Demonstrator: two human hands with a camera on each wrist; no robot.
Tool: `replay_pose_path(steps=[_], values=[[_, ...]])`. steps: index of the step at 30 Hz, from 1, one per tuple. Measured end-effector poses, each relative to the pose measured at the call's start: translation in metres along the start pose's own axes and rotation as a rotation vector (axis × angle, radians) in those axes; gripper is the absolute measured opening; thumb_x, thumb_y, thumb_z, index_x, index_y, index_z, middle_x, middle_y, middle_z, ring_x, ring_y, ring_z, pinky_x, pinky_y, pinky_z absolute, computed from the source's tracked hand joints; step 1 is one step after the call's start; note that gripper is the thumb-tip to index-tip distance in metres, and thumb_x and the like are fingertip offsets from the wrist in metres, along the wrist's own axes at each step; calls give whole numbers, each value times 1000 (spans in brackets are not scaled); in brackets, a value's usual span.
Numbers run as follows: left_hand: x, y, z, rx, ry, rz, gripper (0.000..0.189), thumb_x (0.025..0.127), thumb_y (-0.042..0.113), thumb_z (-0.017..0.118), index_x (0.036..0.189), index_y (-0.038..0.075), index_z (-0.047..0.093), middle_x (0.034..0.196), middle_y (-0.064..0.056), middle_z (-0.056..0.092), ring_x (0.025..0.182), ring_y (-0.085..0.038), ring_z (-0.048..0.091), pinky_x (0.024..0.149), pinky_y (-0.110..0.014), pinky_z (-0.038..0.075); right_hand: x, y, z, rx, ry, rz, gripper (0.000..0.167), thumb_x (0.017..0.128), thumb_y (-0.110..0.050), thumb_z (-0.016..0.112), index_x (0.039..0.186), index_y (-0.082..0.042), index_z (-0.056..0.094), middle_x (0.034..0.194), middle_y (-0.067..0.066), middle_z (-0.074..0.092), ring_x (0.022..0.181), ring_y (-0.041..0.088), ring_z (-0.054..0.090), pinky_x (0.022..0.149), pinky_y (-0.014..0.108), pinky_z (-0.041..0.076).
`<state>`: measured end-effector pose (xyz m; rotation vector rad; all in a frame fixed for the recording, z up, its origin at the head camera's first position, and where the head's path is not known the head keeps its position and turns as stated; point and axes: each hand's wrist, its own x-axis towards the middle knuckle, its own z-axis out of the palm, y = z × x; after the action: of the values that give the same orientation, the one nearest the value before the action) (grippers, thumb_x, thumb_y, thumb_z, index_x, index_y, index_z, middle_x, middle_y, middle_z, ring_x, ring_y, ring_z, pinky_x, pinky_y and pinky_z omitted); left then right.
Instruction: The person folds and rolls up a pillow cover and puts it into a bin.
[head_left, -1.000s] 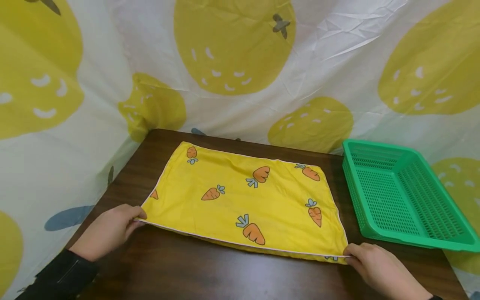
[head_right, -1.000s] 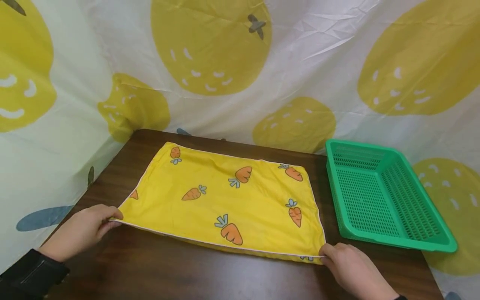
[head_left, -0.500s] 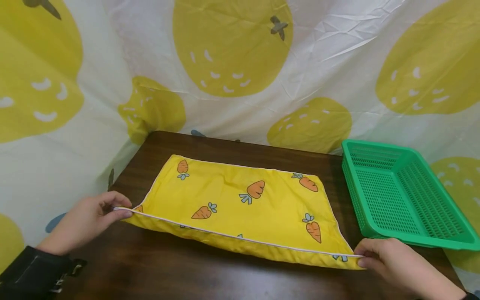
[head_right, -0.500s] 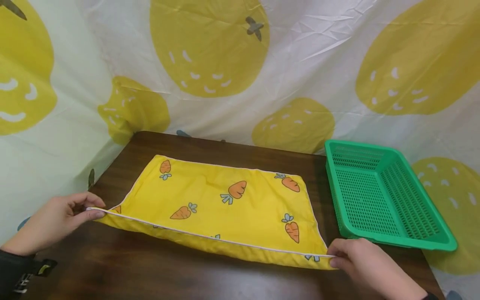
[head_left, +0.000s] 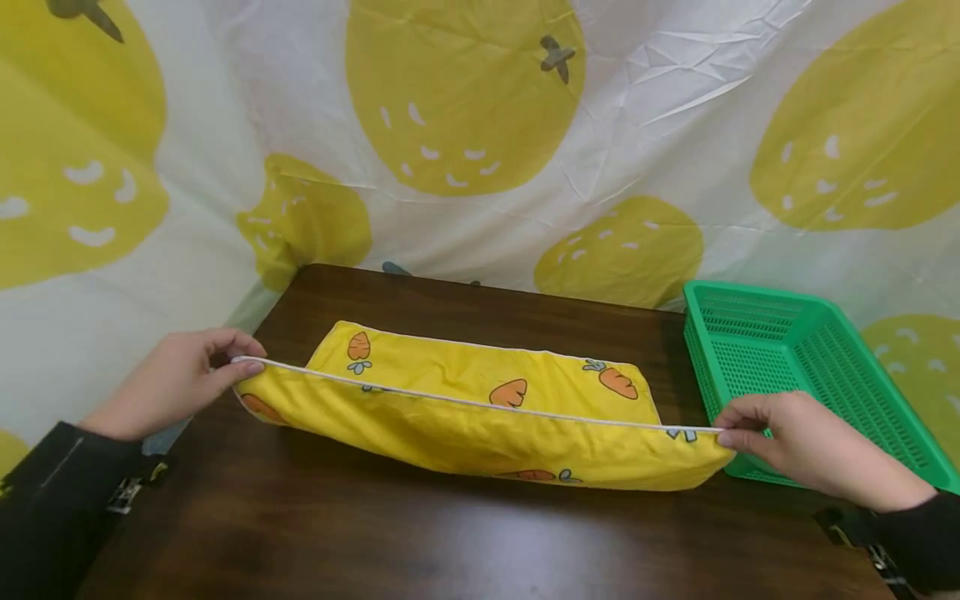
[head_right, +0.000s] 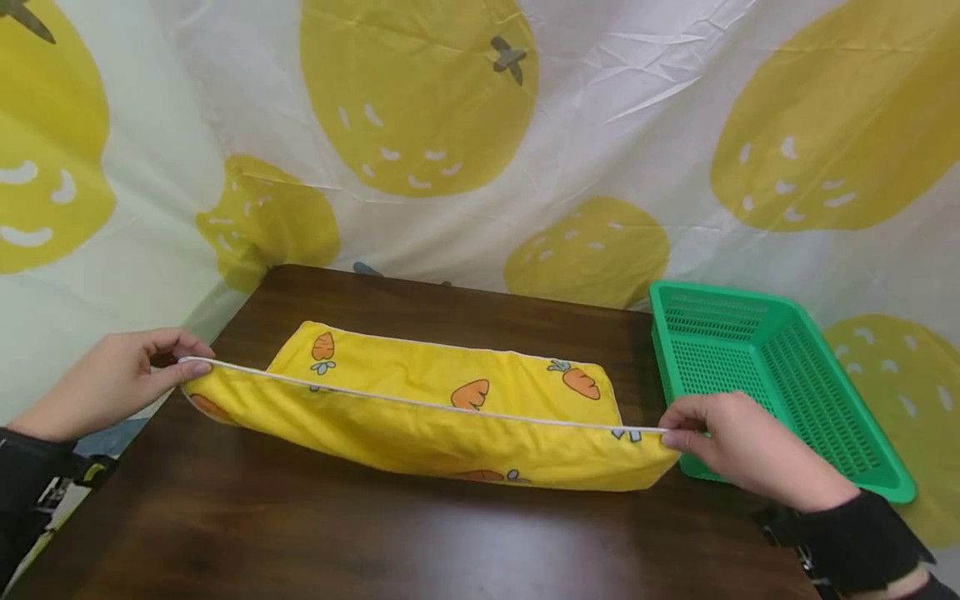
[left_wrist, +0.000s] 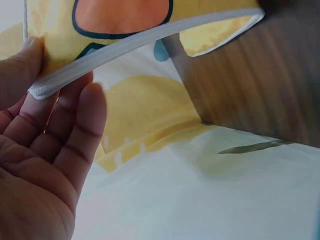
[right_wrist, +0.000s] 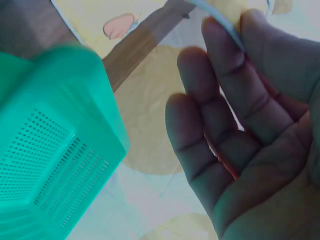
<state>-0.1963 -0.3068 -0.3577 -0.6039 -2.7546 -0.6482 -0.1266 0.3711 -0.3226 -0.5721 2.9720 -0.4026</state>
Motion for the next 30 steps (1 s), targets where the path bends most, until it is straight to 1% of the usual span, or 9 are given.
replay_pose_path(steps=[8, 13, 15, 17, 22, 23, 25, 28, 30], values=[[62, -10, 0, 4, -62, -11, 15, 103, 16, 71, 114, 6, 72, 91, -6, 71, 73, -12, 58, 66, -30, 46, 59, 12, -16, -25, -1, 30, 8, 101, -20, 74, 106, -14, 75, 91, -8, 75, 79, 5, 63, 70, 30, 51], [95, -14, 3, 6, -35, -9, 10, 102, 11, 69, 109, 5, 64, 97, -15, 73, 84, -26, 65, 75, -42, 49, 91, 18, -21, -27, -1, 54, 11, 103, -14, 70, 112, -11, 65, 94, 2, 75, 77, 14, 62, 69, 36, 47], [107, -18, 8, 24, -25, 0, 5, 103, 8, 67, 106, 5, 68, 100, -18, 75, 88, -32, 68, 79, -47, 52, 101, 19, -20, -52, -1, 40, 9, 103, -11, 68, 112, -12, 67, 93, 4, 74, 75, 16, 61, 68, 36, 46], [118, -21, 15, 36, -34, -5, 12, 104, 6, 63, 106, 4, 75, 106, -21, 78, 97, -40, 71, 87, -54, 55, 110, 22, -19, -83, 2, 26, 11, 104, -8, 66, 111, -12, 73, 97, 6, 76, 77, 17, 63, 69, 38, 49], [135, -28, 34, 48, -82, -36, 22, 107, 6, 60, 115, 1, 80, 121, -27, 76, 117, -50, 67, 101, -62, 53, 128, 26, -12, -135, 10, 10, 19, 103, -6, 65, 112, -8, 81, 111, 14, 80, 95, 32, 73, 81, 47, 58], [138, -28, 37, 51, -96, -46, 23, 107, 6, 59, 117, 1, 79, 124, -27, 75, 113, -49, 68, 98, -61, 54, 131, 27, -10, -148, 8, 10, 20, 103, -6, 64, 113, -7, 81, 113, 16, 80, 99, 35, 74, 83, 48, 59], [143, -30, 44, 45, -128, -62, 26, 108, 7, 58, 123, 1, 77, 126, -29, 73, 90, -45, 69, 82, -54, 57, 138, 27, -6, -169, -9, 20, 22, 103, -4, 62, 115, -3, 81, 114, 19, 79, 99, 37, 74, 81, 47, 58], [150, -29, 56, 33, -203, -98, 31, 107, 9, 58, 132, 1, 73, 94, -26, 72, 57, -28, 53, 59, -40, 46, 149, 26, 2, -202, -69, 54, 26, 103, -2, 59, 119, 0, 79, 119, 24, 77, 102, 38, 74, 81, 46, 59], [153, -29, 65, 16, -270, -130, 34, 105, 12, 60, 137, 2, 70, 82, -21, 67, 50, -21, 43, 54, -35, 39, 156, 24, 10, -222, -137, 82, 30, 102, -3, 57, 124, 3, 76, 123, 26, 76, 106, 40, 74, 86, 48, 60]])
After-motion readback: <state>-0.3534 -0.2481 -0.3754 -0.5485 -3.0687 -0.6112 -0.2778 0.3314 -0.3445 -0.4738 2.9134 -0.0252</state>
